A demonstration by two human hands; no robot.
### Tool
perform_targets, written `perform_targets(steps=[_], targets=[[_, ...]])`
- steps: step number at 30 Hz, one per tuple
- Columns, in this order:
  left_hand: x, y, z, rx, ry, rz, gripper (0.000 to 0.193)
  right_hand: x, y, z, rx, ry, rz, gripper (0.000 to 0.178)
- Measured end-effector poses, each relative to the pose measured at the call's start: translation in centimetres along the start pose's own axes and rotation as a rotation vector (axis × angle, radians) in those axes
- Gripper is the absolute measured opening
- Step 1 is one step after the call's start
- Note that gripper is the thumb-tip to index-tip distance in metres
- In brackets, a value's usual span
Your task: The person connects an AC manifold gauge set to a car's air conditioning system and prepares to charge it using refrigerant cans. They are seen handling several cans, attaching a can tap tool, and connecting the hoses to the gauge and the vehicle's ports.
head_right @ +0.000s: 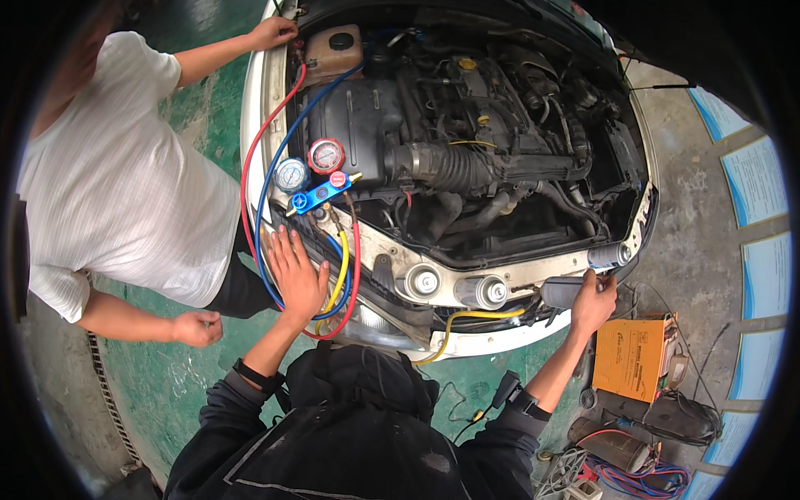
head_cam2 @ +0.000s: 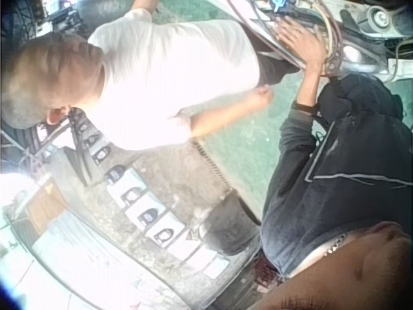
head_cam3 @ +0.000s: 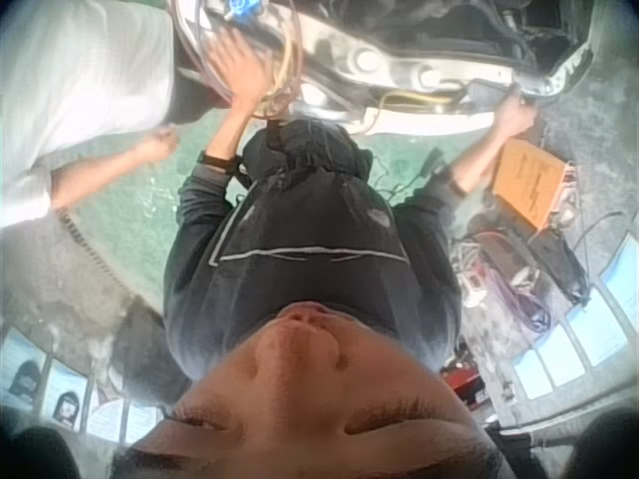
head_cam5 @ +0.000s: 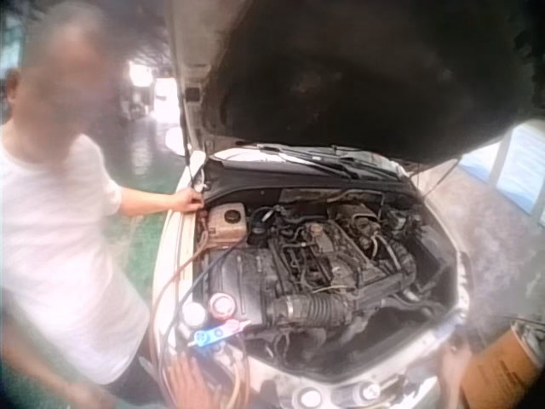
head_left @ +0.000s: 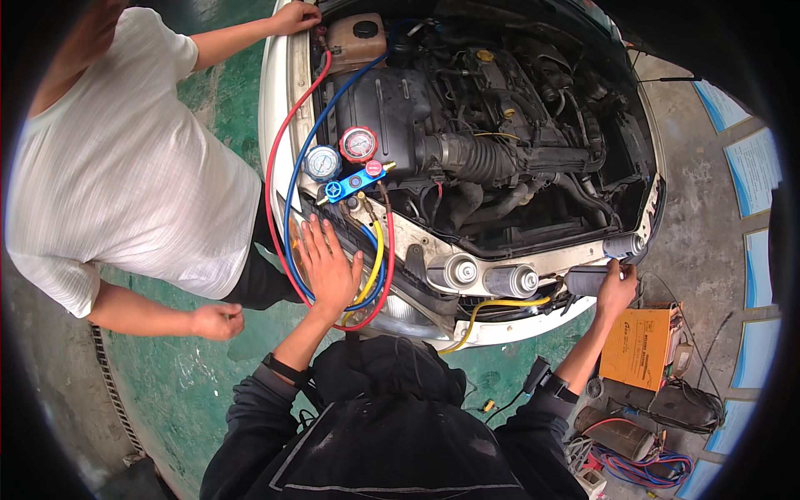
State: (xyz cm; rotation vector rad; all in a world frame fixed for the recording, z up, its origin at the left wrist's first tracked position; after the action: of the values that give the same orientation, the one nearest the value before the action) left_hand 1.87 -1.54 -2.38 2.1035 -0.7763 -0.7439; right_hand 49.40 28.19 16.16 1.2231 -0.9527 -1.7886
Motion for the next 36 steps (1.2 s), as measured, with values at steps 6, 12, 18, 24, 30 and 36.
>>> perform_targets(steps=[6, 12, 18, 24, 30, 36], targets=[[0.0, 0.1, 0.0, -0.001, -0.003, -0.002, 0.085, 0.1, 0.1, -0.1, 0.008, 0.001, -0.004, 0.043], [0.0, 0.2, -0.2, 0.001, -0.015, -0.006, 0.085, 0.1, 0.2, 0.2, 0.019, 0.001, -0.002, 0.043], [0.0, 0.2, -0.2, 0.0, -0.011, -0.007, 0.086, 0.0, 0.0, 0.1, 0.003, 0.005, -0.011, 0.043], [0.0, 0.0, 0.0, -0.002, -0.004, -0.002, 0.086, 0.0, -0.1, -0.2, -0.084, 0.06, -0.12, 0.041], [-0.1, 0.1, 0.1, -0.003, 0.0, 0.0, 0.086, 2.1, 1.4, 0.6, -0.165, -0.024, -0.315, 0.041], [0.0, 0.1, 0.1, -0.001, 0.013, 0.008, 0.087, 4.4, -0.3, 0.7, -0.216, 0.02, -0.506, 0.06]])
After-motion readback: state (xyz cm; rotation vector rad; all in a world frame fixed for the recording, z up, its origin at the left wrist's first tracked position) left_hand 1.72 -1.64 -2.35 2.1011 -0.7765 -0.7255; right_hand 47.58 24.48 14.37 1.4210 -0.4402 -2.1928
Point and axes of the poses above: each hand's wrist, its own x-axis away from the middle knuckle, its own y-axis out of the back of the hand, z = x × y, the point moved 10 cm from there along -x, towards the middle knuckle, and after that the axes turned 15 degrees about x, right-handed, at the moved point
